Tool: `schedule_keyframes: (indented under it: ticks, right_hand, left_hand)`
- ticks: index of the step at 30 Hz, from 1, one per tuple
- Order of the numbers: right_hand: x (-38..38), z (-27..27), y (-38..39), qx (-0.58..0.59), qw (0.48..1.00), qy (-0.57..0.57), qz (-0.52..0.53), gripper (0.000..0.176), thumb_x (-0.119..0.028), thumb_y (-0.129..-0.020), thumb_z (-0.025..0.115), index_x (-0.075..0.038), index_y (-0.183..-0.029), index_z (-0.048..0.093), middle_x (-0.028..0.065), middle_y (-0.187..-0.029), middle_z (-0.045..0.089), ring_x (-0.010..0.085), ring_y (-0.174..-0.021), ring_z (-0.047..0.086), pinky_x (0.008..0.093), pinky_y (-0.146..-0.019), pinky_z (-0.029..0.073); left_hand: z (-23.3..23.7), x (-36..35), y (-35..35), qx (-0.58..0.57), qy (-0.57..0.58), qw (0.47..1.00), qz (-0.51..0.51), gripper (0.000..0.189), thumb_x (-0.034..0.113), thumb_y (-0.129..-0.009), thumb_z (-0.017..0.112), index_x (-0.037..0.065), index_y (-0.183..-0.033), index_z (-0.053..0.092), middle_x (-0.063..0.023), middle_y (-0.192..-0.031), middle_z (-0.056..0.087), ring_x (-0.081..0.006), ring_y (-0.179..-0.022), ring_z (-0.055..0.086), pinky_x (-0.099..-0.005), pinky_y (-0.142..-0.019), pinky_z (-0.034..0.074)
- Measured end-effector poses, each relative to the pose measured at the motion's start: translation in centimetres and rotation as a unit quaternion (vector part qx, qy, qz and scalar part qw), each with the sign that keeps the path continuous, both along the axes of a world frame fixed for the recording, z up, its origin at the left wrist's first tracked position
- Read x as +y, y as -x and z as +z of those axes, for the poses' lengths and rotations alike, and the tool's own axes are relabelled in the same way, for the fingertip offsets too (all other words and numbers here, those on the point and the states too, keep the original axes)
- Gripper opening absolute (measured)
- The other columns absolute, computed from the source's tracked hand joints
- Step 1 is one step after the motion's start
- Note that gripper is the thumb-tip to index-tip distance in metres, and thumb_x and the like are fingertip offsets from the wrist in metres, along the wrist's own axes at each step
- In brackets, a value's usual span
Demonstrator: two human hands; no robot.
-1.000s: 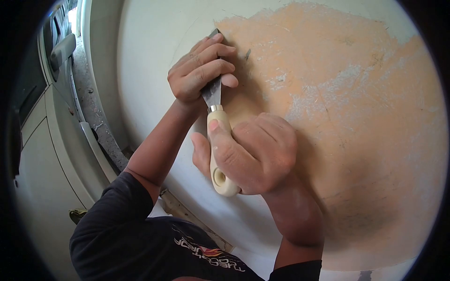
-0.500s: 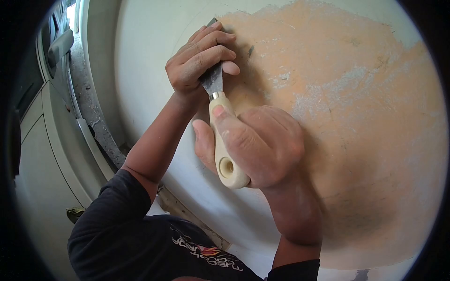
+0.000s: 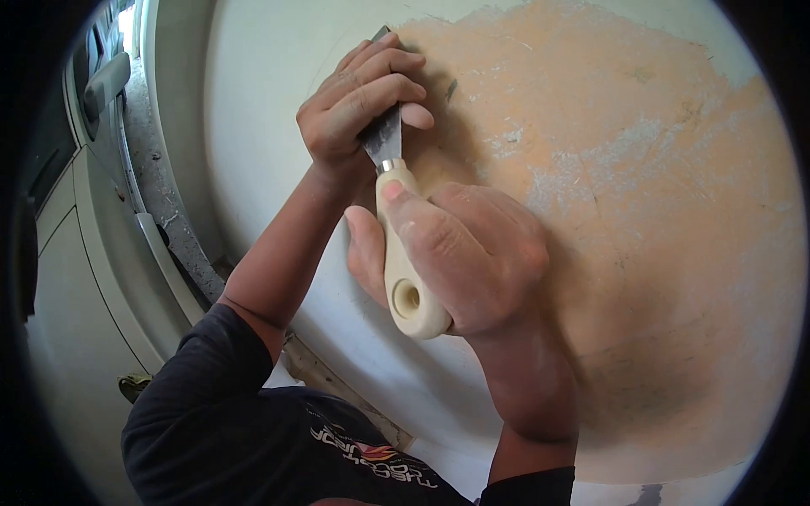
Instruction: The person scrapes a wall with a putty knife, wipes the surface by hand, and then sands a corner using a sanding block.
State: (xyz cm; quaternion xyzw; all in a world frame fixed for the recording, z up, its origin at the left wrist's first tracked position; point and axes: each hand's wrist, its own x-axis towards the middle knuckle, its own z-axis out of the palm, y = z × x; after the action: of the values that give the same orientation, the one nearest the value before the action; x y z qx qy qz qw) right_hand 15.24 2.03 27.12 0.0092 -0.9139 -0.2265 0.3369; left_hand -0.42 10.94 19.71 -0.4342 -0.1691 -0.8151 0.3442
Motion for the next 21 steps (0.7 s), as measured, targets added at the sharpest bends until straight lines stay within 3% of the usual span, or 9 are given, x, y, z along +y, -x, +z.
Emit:
schedule_keyframes:
  ticks: [10, 11, 14, 21]
  right_hand:
    - [-0.4, -0.1, -0.2, -0.015, 1.0, -0.018, -0.016, 0.035, -0.006, -0.079, 0.078, 0.0, -0.107, 0.059, 0.0057, -0.066, 0.055, 0.0205, -0.048, 0.054, 0.0315, -0.044, 0.044]
    - [-0.4, 0.0, -0.1, -0.016, 1.0, -0.019, -0.013, 0.035, -0.006, -0.079, 0.078, 0.0, -0.108, 0.059, 0.0055, -0.066, 0.055, 0.0203, -0.048, 0.054, 0.0315, -0.043, 0.044]
    - [0.0, -0.2, -0.4, -0.01, 1.0, -0.013, 0.024, 0.034, -0.006, -0.08, 0.077, 0.0, -0.108, 0.059, 0.0051, -0.066, 0.055, 0.0198, -0.046, 0.053, 0.0315, -0.042, 0.043]
    - [-0.5, 0.2, -0.2, -0.018, 1.0, -0.016, 0.003, 0.032, -0.007, -0.08, 0.077, 0.001, -0.105, 0.058, 0.0062, -0.065, 0.055, 0.0197, -0.046, 0.054, 0.0308, -0.042, 0.044]
  left_hand:
    - [0.1, -0.2, -0.1, -0.005, -0.008, 1.0, 0.006, 0.028, 0.035, -0.075, 0.083, 0.012, -0.081, 0.068, -0.0043, -0.083, 0.071, -0.0296, -0.088, 0.073, -0.0404, -0.083, 0.058]
    - [0.1, -0.6, 0.2, 0.025, 0.0, 1.0, 0.013, 0.038, 0.04, -0.081, 0.076, 0.003, -0.082, 0.067, -0.0137, -0.085, 0.072, -0.034, -0.085, 0.073, -0.0452, -0.09, 0.058]
    - [-0.2, -1.2, -0.2, 0.04, 0.02, 0.999, 0.006, 0.036, 0.039, -0.082, 0.076, 0.004, -0.081, 0.068, -0.0125, -0.084, 0.072, -0.0328, -0.085, 0.073, -0.0452, -0.089, 0.059]
    - [-0.1, -0.8, -0.3, 0.031, 0.009, 0.999, 0.021, 0.037, 0.039, -0.082, 0.077, 0.003, -0.083, 0.067, -0.0121, -0.082, 0.071, -0.0301, -0.083, 0.073, -0.0461, -0.09, 0.058]
